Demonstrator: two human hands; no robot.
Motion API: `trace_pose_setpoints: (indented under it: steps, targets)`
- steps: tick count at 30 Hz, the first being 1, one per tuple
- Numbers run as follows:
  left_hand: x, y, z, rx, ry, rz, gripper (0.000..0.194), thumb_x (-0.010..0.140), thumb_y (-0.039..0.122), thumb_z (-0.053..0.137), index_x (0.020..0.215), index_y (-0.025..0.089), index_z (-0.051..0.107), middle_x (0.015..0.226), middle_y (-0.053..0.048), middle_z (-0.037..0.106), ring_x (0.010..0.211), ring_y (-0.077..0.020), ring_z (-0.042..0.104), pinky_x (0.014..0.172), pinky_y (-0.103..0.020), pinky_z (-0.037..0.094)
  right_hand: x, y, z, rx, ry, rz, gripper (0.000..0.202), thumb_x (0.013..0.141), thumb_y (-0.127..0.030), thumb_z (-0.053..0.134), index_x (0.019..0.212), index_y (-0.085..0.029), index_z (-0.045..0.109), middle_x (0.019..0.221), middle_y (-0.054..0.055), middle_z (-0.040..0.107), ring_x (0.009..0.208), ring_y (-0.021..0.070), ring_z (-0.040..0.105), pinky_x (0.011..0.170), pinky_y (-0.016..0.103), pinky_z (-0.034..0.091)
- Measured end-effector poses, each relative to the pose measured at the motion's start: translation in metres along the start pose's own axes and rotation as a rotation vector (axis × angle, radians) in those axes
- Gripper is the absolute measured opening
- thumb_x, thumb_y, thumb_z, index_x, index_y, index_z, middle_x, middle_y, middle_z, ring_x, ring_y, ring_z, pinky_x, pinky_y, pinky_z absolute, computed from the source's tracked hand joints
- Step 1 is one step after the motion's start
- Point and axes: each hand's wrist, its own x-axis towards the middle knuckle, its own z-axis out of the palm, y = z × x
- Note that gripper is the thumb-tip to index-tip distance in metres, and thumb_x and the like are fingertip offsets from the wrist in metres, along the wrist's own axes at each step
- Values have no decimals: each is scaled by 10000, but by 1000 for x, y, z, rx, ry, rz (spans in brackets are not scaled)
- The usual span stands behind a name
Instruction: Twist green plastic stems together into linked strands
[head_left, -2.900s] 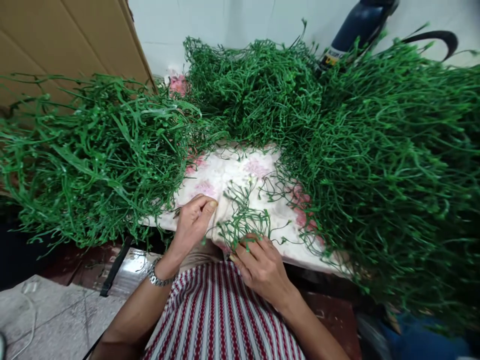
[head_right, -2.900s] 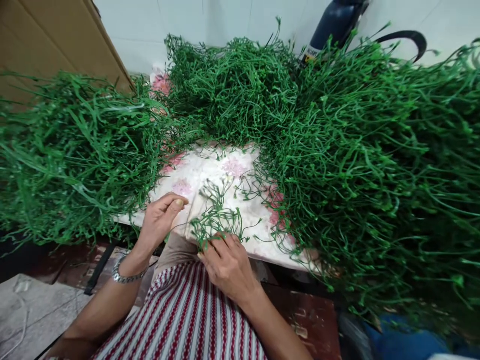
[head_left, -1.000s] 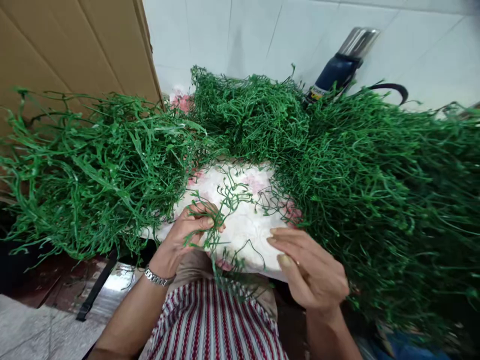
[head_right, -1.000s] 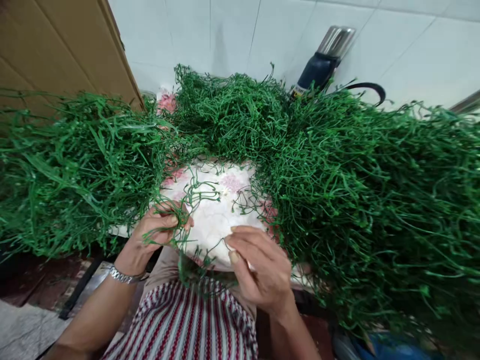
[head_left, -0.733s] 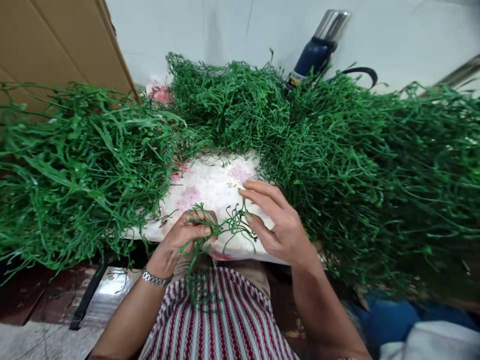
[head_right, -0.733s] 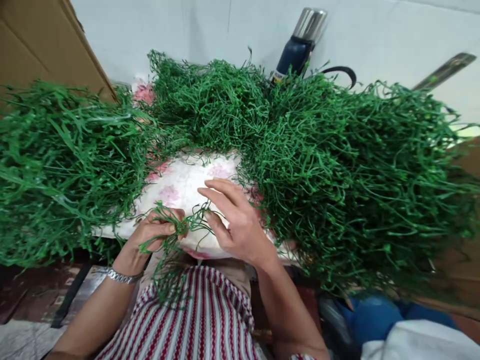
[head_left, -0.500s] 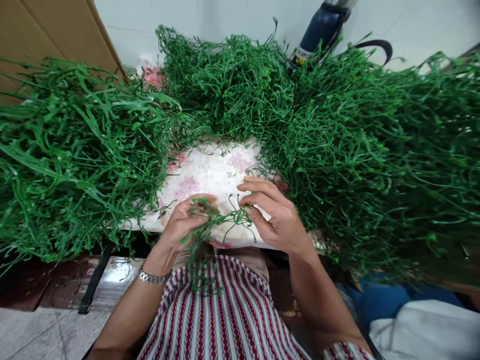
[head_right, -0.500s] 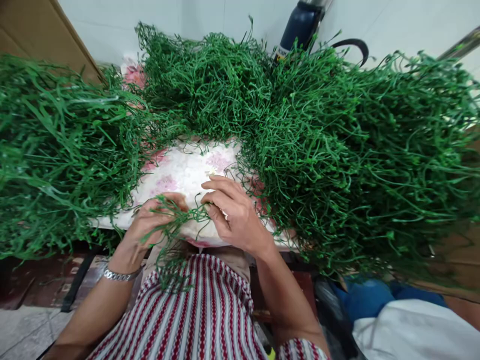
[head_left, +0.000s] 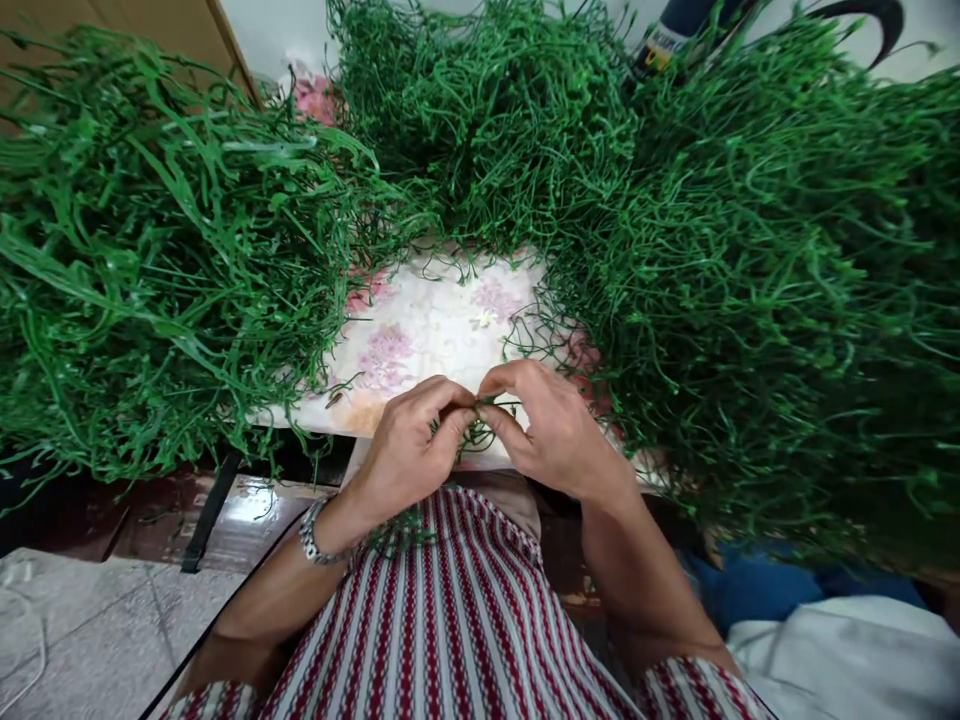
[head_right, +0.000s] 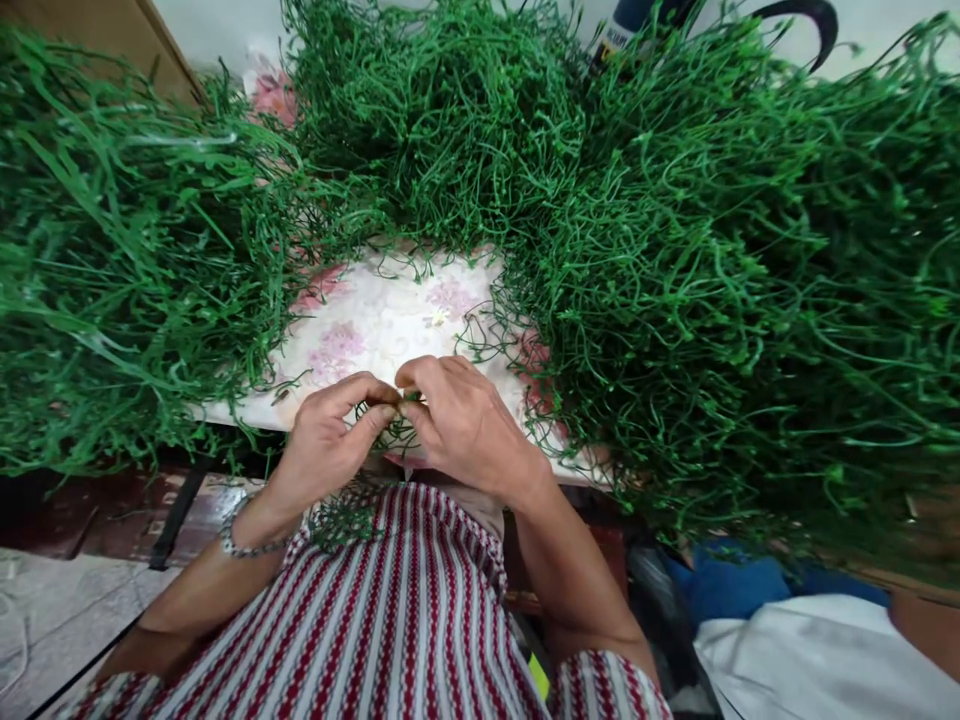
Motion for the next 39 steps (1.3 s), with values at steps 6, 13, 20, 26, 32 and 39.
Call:
trace_pose_setpoints:
  steps: [6,13,20,26,32,39]
  targets:
    - [-1,-10,-2,-199,-99,3,93,810,174,478,737,170,534,743,-15,543,761,-140,519,724,-249,404,-6,5,2,63,33,1,102,875,-263,496,945,-192,476,840,25,615,766,134,610,706,250,498]
    - [-4,-15,-2,-371,-145,2,107,805,243,549,726,172,552,718,-12,529,724,-136,502,699,-257,400,-12,8,6,155,-19,-50,115,864,-247,524,947,-170,541,856,37,651,841,136,626,767,257,518]
    - [-9,-17,1,-284,-46,2,78,806,179,504,735,175,537,826,-44,590,828,-153,555,777,-266,433,-19,11,4,201,-35,-26,164,858,-240,531,999,-172,579,927,48,673,905,154,628,822,292,517]
    - [-14,-20,9,-237,-22,-84,63,810,159,460,766,176,502,715,11,528,682,-103,502,664,-209,409,-23,12,11,201,16,-16,167,841,-209,542,991,-156,590,949,72,657,941,172,608,856,333,499]
    - [-14,-19,13,-116,18,-20,91,768,87,461,757,177,470,653,46,452,595,-76,419,593,-196,361,-22,10,19,75,138,-55,155,796,-172,578,945,-174,623,1024,90,638,1019,216,553,884,404,460]
    - [-14,-25,18,-93,107,24,155,744,87,533,865,183,516,701,36,493,632,-85,459,620,-205,394,-26,4,28,93,218,-25,165,800,-112,569,955,-145,616,844,70,635,780,143,581,693,281,491]
